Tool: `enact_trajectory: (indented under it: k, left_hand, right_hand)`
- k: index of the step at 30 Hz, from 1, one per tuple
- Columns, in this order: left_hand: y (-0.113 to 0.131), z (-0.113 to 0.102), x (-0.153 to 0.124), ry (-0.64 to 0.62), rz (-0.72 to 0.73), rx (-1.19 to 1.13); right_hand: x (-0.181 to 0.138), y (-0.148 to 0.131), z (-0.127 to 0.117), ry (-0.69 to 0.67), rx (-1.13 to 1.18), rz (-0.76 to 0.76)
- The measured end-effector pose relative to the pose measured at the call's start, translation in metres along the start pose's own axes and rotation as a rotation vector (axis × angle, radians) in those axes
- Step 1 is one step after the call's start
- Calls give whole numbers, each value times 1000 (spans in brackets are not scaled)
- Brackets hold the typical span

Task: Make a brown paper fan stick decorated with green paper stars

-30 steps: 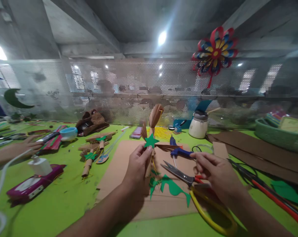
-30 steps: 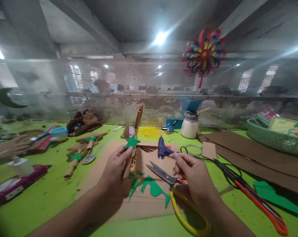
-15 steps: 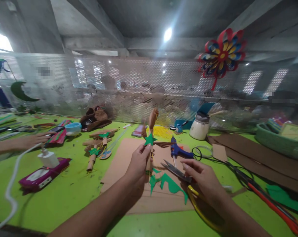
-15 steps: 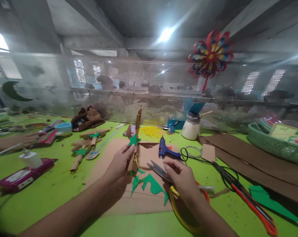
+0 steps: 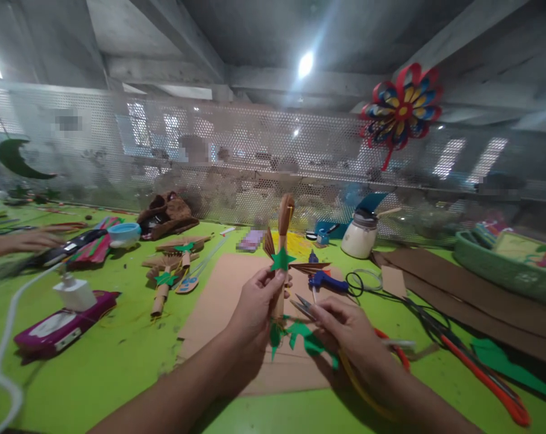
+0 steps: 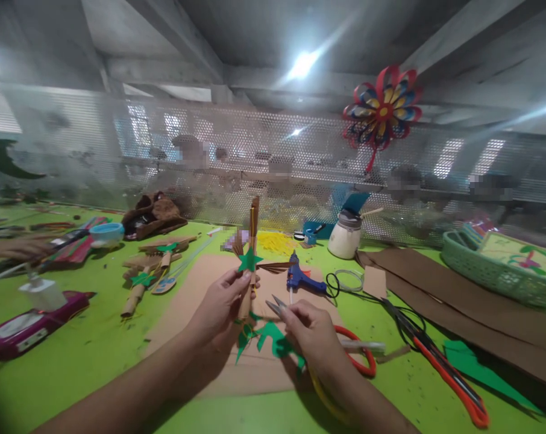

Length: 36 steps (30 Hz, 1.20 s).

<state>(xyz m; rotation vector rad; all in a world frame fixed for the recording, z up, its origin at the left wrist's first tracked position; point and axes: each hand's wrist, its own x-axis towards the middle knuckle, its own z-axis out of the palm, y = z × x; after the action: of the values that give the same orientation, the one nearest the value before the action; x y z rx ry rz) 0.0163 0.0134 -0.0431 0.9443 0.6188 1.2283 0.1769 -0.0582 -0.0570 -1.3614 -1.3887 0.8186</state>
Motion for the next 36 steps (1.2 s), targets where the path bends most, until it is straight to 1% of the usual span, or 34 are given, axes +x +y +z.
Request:
enact_trajectory:
  k: [4, 8, 13, 18, 20, 24, 26, 30, 36]
  left_hand:
    - [1, 5, -6, -19, -60, -28]
    - [-3, 8, -9, -41, -87, -102]
    - [-11, 6, -9, -29, -100, -104]
    - [-16, 6, -9, 2, -126, -90]
    - [-16, 8, -10, 22, -139, -78]
    - [-14, 12, -13, 43, -166, -34]
    - [-13, 13, -14, 45, -171, -28]
    - [-11, 13, -14, 23, -178, -35]
    - [-6, 13, -15, -25, -183, -55]
  right_hand:
    - [10, -10, 9, -60, -53, -97]
    - [20, -16, 20, -90, 4, -90]
    - [21, -14, 32, -123, 159, -14]
    - [19, -9, 34, -81, 243, -67]
    - [17, -9, 36, -77, 257, -35]
    - [10, -8, 44, -86, 307, 75]
    - [8, -7, 46, -97, 357, 99]
    - [7, -7, 45, -131, 452, 85]
    - [5, -12, 36, -282, 543, 80]
